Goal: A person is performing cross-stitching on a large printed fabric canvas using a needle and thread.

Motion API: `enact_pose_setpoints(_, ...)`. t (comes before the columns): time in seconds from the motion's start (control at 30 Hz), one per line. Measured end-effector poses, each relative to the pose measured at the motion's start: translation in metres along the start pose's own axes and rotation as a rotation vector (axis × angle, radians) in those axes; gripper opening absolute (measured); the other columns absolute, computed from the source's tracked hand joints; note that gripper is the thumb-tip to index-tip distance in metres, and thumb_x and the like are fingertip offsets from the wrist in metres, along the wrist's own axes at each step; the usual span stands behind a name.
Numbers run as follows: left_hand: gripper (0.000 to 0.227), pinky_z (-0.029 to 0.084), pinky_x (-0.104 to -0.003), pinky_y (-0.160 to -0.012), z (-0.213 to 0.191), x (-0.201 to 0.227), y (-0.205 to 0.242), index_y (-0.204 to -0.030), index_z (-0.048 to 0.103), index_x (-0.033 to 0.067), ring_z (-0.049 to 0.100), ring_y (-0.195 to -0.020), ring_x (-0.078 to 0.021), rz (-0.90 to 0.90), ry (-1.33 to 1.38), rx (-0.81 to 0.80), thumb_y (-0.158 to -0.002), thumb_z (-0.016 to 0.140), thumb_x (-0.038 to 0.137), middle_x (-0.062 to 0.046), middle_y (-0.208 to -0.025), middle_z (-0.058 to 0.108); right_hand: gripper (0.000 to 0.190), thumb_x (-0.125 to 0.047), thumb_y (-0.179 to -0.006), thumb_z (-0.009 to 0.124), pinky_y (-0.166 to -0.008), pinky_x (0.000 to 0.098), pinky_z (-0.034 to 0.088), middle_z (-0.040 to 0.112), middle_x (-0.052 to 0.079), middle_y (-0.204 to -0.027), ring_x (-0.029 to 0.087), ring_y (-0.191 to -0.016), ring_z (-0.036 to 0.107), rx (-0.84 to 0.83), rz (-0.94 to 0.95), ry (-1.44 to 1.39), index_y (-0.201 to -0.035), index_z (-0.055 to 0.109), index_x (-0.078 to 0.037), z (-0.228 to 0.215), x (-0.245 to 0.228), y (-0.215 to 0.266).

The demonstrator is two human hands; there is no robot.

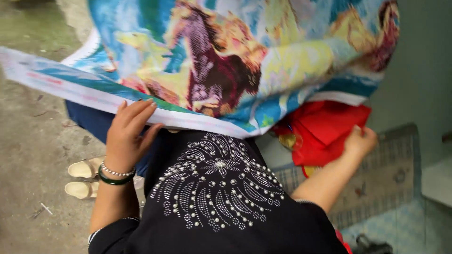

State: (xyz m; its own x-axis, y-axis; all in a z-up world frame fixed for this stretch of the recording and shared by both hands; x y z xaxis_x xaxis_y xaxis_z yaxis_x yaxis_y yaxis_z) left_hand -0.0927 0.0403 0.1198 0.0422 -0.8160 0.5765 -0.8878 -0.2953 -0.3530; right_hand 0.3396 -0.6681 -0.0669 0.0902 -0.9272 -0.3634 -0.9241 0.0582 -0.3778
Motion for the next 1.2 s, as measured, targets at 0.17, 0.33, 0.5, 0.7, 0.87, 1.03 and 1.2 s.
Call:
enact_pose_setpoints(0.17,0.038,0.044,-0.06,-0.114,0.008,0.028,-0.012,-0.133,0.062,0.0008,0.067,-0.122,-0.038,0.1,0.006,-0.058,-0.1,0.075,0.015,-0.023,-0.134,0.067,0.037,-0.036,-0.099,0.071,-0.09,0.0472,0.05,0.074,0.021,-0.109,0.037,-0.101,0.068,-0.358,0.254,0.08,-0.112,0.076,-0.002,0.025,-0.019,0.034)
enact_pose_setpoints(0.33,0.037,0.046,-0.061,-0.114,0.004,0.03,-0.005,-0.132,0.062,-0.0003,0.066,-0.122,-0.0388,0.108,0.01,-0.08,-0.101,0.075,0.014,-0.023,-0.134,0.066,0.025,-0.025,-0.098,0.066,-0.093,0.0436,0.048,0.074,0.015,-0.114,0.034,-0.104,0.066,-0.672,0.221,0.047,-0.114,0.075,-0.009,0.069,-0.081,0.074)
enact_pose_setpoints(0.5,0.04,0.046,-0.061,-0.115,-0.007,0.024,0.002,-0.135,0.061,-0.0022,0.066,-0.122,-0.0406,0.05,0.012,-0.061,-0.1,0.076,0.01,-0.025,-0.134,0.066,0.024,-0.008,-0.097,0.06,-0.1,0.0441,0.047,0.063,0.016,-0.118,0.037,-0.115,0.052,-0.801,-0.001,0.082,-0.107,0.081,-0.012,0.123,-0.147,0.119)
enact_pose_setpoints(0.7,0.039,0.046,-0.059,-0.115,-0.006,0.021,0.002,-0.134,0.062,-0.0022,0.066,-0.122,-0.0397,0.039,0.019,-0.068,-0.1,0.076,0.011,-0.024,-0.134,0.066,0.049,-0.01,-0.077,0.079,-0.127,0.0559,-0.001,0.013,0.021,-0.172,0.047,-0.155,-0.016,-1.108,-0.344,0.557,-0.125,0.07,-0.013,0.17,-0.197,0.169)
enact_pose_setpoints(0.87,0.04,0.046,-0.059,-0.114,-0.003,0.024,-0.001,-0.135,0.062,-0.0019,0.066,-0.123,-0.0395,0.044,0.015,-0.084,-0.1,0.076,0.011,-0.024,-0.134,0.066,0.079,-0.005,-0.08,0.07,-0.124,0.0604,-0.001,0.002,0.023,-0.171,0.048,-0.151,-0.02,-1.043,-0.222,0.371,-0.152,0.04,-0.012,0.161,-0.226,0.169)
enact_pose_setpoints(1.03,0.04,0.046,-0.059,-0.115,0.0,0.023,-0.002,-0.135,0.062,-0.0012,0.066,-0.122,-0.0389,0.042,0.024,-0.088,-0.1,0.075,0.012,-0.023,-0.134,0.066,0.077,-0.016,-0.089,0.066,-0.118,0.0626,0.01,0.018,0.024,-0.161,0.046,-0.144,-0.004,-0.935,-0.057,0.085,-0.155,0.026,-0.009,0.148,-0.225,0.16)
enact_pose_setpoints(1.2,0.038,0.046,-0.058,-0.113,-0.001,0.028,-0.006,-0.133,0.062,0.0007,0.066,-0.122,-0.0363,0.09,0.02,-0.091,-0.1,0.074,0.014,-0.021,-0.134,0.067,0.043,-0.017,-0.09,0.071,-0.107,0.0487,0.03,0.045,0.014,-0.139,0.032,-0.126,0.031,-0.929,0.147,-0.195,-0.127,0.049,-0.01,0.148,-0.205,0.144)
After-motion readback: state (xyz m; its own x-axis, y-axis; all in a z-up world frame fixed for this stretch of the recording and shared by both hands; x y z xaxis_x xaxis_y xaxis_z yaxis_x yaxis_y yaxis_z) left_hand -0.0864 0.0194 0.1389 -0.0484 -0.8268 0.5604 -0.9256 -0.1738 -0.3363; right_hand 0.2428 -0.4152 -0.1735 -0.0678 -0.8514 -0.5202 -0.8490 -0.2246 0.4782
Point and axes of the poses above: each hand's wrist, its own y-axis away from the middle knuckle, its own z-axis out of the palm, x = y × z, the point moved 10 cm from there along -y, towards the middle knuckle
